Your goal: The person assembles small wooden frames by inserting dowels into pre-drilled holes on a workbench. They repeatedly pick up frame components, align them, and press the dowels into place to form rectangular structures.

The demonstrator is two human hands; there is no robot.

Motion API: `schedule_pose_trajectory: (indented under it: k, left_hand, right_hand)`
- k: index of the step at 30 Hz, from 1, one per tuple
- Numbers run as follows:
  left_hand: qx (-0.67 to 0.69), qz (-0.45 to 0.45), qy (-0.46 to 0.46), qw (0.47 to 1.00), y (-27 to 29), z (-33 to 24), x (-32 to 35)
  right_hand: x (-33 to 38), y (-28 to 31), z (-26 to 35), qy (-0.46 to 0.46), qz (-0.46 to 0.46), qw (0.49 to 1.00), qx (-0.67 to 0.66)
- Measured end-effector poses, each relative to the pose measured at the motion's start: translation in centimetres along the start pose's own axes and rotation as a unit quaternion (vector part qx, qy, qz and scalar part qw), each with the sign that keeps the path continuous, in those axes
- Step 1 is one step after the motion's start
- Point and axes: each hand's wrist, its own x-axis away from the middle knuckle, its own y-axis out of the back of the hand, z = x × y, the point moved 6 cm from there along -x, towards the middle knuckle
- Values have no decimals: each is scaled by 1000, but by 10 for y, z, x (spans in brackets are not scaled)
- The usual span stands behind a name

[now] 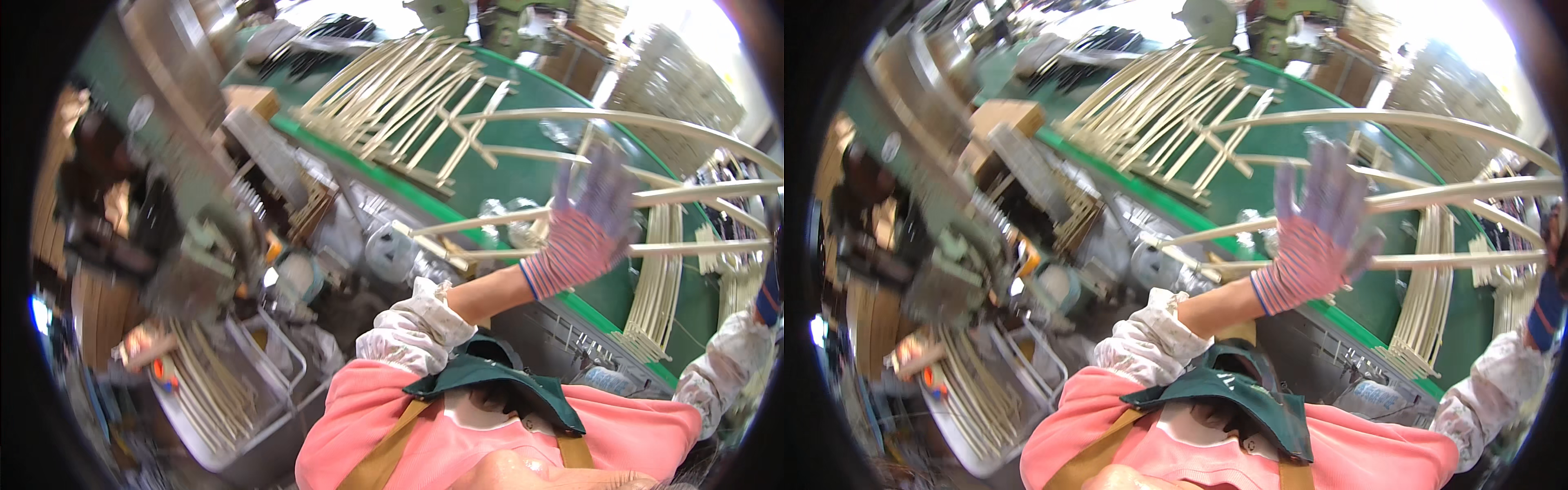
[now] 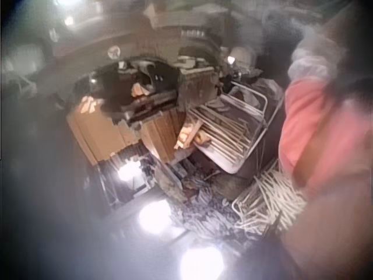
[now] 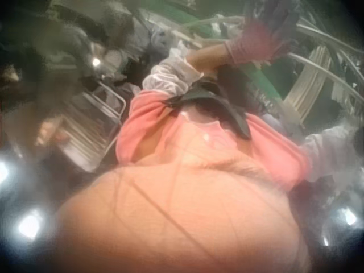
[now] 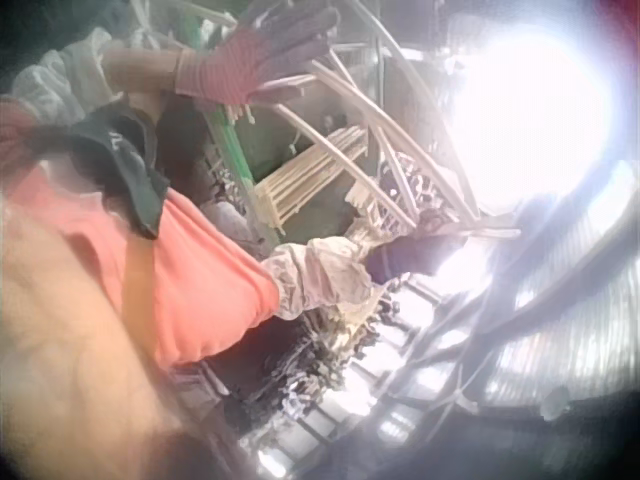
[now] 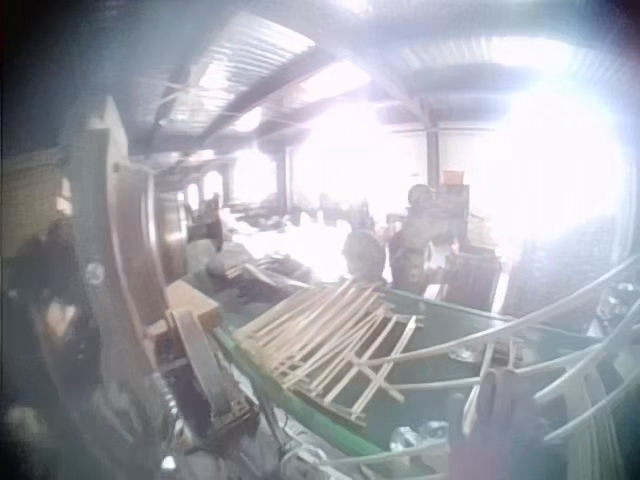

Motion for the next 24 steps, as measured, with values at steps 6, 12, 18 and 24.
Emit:
schedule_pose_trajectory:
  k: [6,12,18,24]
  left_hand:
    - [-67,-35,118,990,70,9,77]
    - [-29,-114,234,965,136,31,193]
    - [275,-270,496,778,181,94,299]
    - [265,-366,533,715,208,118,353]
  right_hand:
    - [20,-78,70,40,133,976,-166]
    - [148,-293,172,-75,507,763,-393]
    - [292,-429,260,-170,733,476,-456]
    - [331,-477,282,-129,798,426,-406]
